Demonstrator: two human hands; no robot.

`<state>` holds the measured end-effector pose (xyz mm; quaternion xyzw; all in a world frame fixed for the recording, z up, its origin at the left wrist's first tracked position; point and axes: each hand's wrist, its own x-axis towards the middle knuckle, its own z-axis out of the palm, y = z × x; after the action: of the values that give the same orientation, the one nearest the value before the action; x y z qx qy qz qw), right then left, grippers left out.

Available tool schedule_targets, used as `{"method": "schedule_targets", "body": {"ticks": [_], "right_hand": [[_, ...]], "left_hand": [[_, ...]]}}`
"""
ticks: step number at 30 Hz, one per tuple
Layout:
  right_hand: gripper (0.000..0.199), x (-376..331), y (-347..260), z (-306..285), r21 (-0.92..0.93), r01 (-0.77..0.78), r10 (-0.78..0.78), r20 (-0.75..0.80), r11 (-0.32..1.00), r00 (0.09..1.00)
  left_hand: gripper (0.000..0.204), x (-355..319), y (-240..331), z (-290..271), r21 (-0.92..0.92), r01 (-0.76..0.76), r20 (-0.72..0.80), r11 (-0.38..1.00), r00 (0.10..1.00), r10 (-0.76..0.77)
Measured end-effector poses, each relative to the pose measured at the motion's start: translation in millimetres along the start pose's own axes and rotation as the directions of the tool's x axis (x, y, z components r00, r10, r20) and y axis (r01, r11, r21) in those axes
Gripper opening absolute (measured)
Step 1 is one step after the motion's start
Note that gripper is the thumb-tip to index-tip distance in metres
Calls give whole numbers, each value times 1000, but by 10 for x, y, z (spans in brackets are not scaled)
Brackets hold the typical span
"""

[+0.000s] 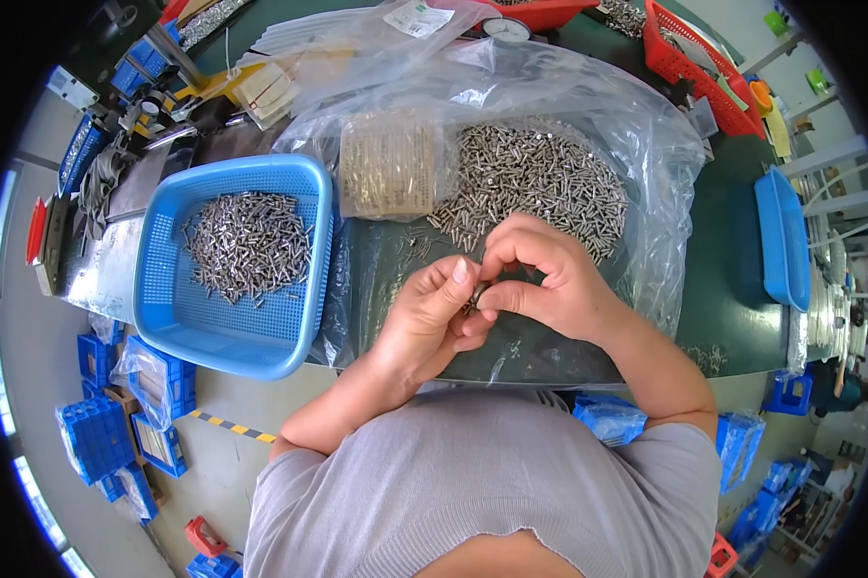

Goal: Assembling small metal pins or screws with washers at a factory workbench.

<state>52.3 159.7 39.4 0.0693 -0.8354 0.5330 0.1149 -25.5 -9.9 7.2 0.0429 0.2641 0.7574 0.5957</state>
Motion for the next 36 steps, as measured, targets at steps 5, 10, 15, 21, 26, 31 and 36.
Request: {"method": "schedule_targets", "body": {"ticks": [5,10,15,21,26,31,36], "right_hand": [[18,-26,-12,-57,-155,58,-68,-60,986,996],[11,-17,-18,-221,-191,36,-57,-109,981,992],[14,-55,111,-381,-485,-138,69,-157,864,985],[12,-38,189,-280,-645,-41,44,-12,763,999],[15,-14,220,-232,-687,39,-51,3,726,999],[9,-5,24,-237,-289,-117,102,-69,950,992],[9,-25,-39,-132,57,-220,219,25,974,975]], "left_hand": [[24,12,-26,37,61,-31,-38,998,999,33],[22,28,-24,8,18,-106,-21,994,994,106],[23,50,-34,8,39,-114,-34,993,993,116],[22,34,-21,36,26,-118,-55,993,991,119],[21,30,-15,41,32,-108,-34,994,993,109],[17,21,-14,0,17,-99,-12,995,995,99],[17,24,-18,8,39,-77,-28,996,997,78]]}}
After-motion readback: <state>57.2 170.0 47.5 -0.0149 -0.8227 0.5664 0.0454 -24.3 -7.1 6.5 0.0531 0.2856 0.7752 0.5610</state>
